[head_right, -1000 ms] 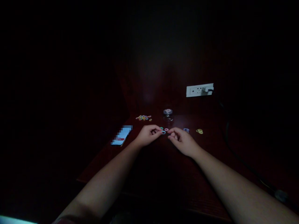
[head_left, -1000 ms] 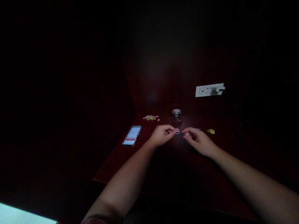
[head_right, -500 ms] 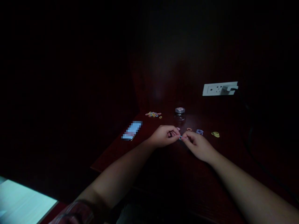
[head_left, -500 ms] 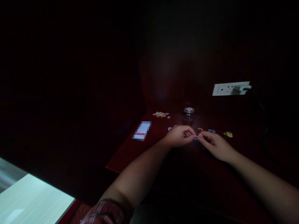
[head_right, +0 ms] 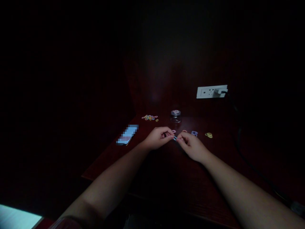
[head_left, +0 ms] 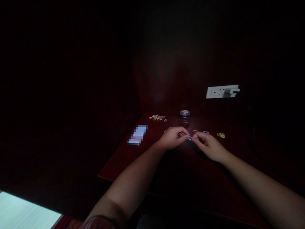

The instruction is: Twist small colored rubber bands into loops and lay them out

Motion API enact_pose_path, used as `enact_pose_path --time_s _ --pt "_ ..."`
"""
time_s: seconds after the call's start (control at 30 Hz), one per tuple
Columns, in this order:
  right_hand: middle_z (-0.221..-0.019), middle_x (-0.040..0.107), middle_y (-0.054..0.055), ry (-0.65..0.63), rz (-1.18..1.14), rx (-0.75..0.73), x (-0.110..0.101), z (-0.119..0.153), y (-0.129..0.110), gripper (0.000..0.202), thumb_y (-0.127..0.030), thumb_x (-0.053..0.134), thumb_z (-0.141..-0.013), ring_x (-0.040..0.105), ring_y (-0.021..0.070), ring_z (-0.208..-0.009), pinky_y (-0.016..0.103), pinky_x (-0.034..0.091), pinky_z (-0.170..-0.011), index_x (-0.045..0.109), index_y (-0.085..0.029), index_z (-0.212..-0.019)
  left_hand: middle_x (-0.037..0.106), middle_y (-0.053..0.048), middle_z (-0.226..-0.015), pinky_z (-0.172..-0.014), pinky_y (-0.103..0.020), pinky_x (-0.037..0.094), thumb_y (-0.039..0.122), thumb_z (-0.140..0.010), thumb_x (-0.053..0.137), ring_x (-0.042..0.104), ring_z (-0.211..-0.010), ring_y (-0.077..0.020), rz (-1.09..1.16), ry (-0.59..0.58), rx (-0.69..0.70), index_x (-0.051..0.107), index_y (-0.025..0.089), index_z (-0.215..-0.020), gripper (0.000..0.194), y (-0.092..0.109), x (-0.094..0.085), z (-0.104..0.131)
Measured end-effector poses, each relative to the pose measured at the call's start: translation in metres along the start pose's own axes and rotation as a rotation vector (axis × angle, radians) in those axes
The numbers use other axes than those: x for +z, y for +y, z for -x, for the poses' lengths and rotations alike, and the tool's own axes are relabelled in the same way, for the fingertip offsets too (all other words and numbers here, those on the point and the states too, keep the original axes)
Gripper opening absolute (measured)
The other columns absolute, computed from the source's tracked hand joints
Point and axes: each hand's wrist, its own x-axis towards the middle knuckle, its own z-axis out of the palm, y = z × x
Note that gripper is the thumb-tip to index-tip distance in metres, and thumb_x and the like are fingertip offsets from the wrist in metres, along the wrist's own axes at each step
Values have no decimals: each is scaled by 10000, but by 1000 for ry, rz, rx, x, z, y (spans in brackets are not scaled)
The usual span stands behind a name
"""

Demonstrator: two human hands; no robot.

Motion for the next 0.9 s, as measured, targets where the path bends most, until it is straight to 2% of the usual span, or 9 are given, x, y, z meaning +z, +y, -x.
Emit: enact_pose_path --time_s 0.13,0.33,0.67,0.9 --pt "-675 520 -2 42 -45 -14 1 1 -3 156 -304 475 -883 489 145 -619 273 426 -610 555 -192 -811 658 -19 -776 -624 -180 430 270 -820 590 576 -696 -95 13 13 -9 652 140 -865 151 -1 2 0" --pt "-716 541 17 88 -55 -41 2 0 -8 147 -288 477 -882 502 149 -659 262 424 -608 567 -185 -828 652 -17 -776 -606 -178 427 272 -820 585 569 -689 -92 26 17 -36 639 143 -871 150 0 2 0" --pt "-657 540 7 196 -81 39 2 -2 -9 153 -310 514 -856 527 159 -661 278 448 -623 535 -197 -754 667 -29 -806 -595 -173 440 275 -808 610 588 -688 -88 110 -31 -25 637 144 -961 203 7 7 1" --pt "-589 471 -25 189 -121 31 3 -1 -11 168 -305 543 -842 442 118 -548 248 407 -528 547 -185 -725 651 -21 -770 -583 -177 430 287 -812 597 556 -649 -82 52 24 -55 633 138 -873 165 4 4 1"
